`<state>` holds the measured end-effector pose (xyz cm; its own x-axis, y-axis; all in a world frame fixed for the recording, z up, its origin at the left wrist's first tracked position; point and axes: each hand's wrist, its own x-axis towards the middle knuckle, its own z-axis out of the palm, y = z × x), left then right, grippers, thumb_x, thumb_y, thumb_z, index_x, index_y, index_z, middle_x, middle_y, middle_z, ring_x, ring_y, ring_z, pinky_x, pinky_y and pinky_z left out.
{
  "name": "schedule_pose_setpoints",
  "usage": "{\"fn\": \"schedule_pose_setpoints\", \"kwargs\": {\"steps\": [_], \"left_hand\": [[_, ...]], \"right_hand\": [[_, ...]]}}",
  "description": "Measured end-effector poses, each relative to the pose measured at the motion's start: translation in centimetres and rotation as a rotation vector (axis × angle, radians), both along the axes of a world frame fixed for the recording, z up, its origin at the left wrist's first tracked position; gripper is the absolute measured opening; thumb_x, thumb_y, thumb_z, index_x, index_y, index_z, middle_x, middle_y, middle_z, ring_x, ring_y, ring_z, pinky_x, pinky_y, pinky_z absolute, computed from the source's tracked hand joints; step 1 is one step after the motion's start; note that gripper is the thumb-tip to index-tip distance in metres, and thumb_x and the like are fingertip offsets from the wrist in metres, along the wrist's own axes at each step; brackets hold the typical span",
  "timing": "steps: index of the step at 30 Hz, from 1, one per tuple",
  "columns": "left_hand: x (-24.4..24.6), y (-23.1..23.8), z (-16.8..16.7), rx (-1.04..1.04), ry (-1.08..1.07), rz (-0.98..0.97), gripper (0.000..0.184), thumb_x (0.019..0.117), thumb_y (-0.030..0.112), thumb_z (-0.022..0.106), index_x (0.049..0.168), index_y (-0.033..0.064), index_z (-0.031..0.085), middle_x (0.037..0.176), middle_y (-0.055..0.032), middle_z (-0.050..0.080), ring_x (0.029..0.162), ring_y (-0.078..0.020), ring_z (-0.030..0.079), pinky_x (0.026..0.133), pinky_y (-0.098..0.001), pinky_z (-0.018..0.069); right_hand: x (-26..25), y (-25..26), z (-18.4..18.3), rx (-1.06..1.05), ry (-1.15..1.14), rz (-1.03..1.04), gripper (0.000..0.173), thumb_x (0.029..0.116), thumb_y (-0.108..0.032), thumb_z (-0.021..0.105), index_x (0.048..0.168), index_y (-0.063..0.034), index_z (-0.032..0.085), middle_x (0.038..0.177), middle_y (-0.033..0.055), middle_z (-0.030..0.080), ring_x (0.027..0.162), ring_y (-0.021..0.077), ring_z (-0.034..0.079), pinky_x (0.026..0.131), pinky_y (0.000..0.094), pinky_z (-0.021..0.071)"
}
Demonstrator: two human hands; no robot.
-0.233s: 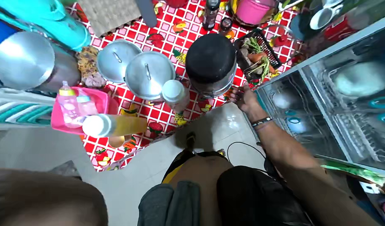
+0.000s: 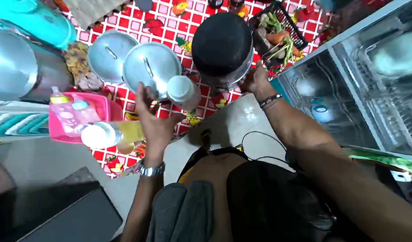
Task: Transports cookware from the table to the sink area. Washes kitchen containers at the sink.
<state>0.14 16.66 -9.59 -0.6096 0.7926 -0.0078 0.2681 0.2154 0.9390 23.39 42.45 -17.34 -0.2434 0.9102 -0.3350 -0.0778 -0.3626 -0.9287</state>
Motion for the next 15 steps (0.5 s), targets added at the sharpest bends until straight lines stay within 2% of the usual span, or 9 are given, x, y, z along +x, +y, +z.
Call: {"fn": "schedule_pose_setpoints", "kwargs": {"steps": [1,2,3,5,6,9,11,14,15], "left_hand": [[0.1,0.3,-1.9,-0.042,-0.004,-0.015,0.122,0.0665,0.010,0.092,0.163,0.0105,0.017,0.157,-0.0118,0.041,0.135,-0.0243,0.051,0.101,-0.0405,0.0545],[0.2,0.8,-3.3,-0.067,0.003,-0.030,0.121,0.0659,0.017,0.095,0.162,0.0088,0.020,0.155,-0.0133,0.043,0.134,-0.0242,0.053,0.101,-0.0404,0.0549],[0.2,1.6,-4.4,-0.085,0.040,-0.033,0.120,0.0652,0.026,0.096,0.160,0.0062,0.026,0.152,-0.0150,0.047,0.132,-0.0232,0.055,0.102,-0.0398,0.0551],[0.1,2.8,-5.7,-0.094,0.125,-0.037,0.108,0.0683,0.036,0.095,0.155,0.0063,0.039,0.147,-0.0156,0.052,0.130,-0.0216,0.056,0.105,-0.0398,0.0526],[0.1,3.0,-6.1,-0.086,0.159,-0.043,0.100,0.0714,0.034,0.094,0.153,0.0075,0.042,0.145,-0.0152,0.054,0.130,-0.0220,0.057,0.105,-0.0412,0.0520],[0.6,2.0,-6.1,-0.077,0.173,-0.091,0.096,0.0760,0.022,0.091,0.155,0.0101,0.038,0.146,-0.0146,0.053,0.130,-0.0252,0.057,0.102,-0.0443,0.0537],[0.6,1.8,-5.9,-0.094,0.156,-0.082,0.096,0.0762,0.020,0.090,0.156,0.0110,0.037,0.147,-0.0139,0.053,0.129,-0.0252,0.058,0.101,-0.0449,0.0545],[0.2,2.1,-6.3,-0.101,0.149,-0.060,0.098,0.0755,0.023,0.092,0.156,0.0118,0.036,0.148,-0.0143,0.053,0.129,-0.0255,0.058,0.102,-0.0467,0.0541],[0.1,2.2,-6.6,-0.108,0.158,-0.053,0.099,0.0756,0.025,0.092,0.156,0.0125,0.036,0.148,-0.0143,0.052,0.130,-0.0256,0.058,0.103,-0.0475,0.0537]], "right_hand": [[-0.8,1.4,-4.0,-0.101,0.058,-0.080,0.056,0.1109,-0.047,0.024,0.111,0.0004,0.054,0.074,0.0114,0.055,0.059,0.0186,0.055,0.054,0.0313,0.0498],[-1.8,2.6,-5.8,-0.288,0.023,-0.193,0.057,0.1075,-0.057,0.029,0.106,-0.0076,0.058,0.071,0.0036,0.052,0.056,0.0140,0.050,0.053,0.0322,0.0481],[-2.5,3.3,-6.4,-0.409,-0.030,-0.271,0.057,0.1059,-0.061,0.031,0.103,-0.0111,0.059,0.070,0.0005,0.051,0.055,0.0124,0.048,0.053,0.0329,0.0483],[-3.4,4.0,-6.0,-0.493,-0.079,-0.338,0.054,0.1058,-0.061,0.034,0.103,-0.0126,0.058,0.073,0.0006,0.051,0.057,0.0134,0.048,0.055,0.0340,0.0492],[-3.6,3.9,-5.7,-0.487,-0.079,-0.347,0.052,0.1068,-0.059,0.034,0.102,-0.0124,0.058,0.073,0.0012,0.052,0.057,0.0139,0.049,0.054,0.0337,0.0490],[-3.6,1.4,-6.0,-0.419,-0.207,-0.340,0.037,0.1092,-0.040,0.037,0.099,-0.0099,0.055,0.071,0.0033,0.053,0.057,0.0167,0.053,0.054,0.0365,0.0515],[-3.3,-1.8,-6.7,-0.349,-0.346,-0.199,0.033,0.1078,-0.030,0.045,0.117,-0.0026,0.059,0.086,0.0096,0.064,0.071,0.0203,0.064,0.064,0.0401,0.0571],[-3.4,-5.3,-8.2,-0.296,-0.433,0.093,0.031,0.1036,-0.022,0.057,0.127,-0.0018,0.055,0.103,0.0131,0.065,0.083,0.0210,0.065,0.071,0.0412,0.0573],[-3.6,-5.6,-8.8,-0.286,-0.430,0.133,0.033,0.1005,-0.017,0.063,0.128,-0.0023,0.053,0.107,0.0141,0.066,0.084,0.0212,0.066,0.070,0.0401,0.0577]]}}
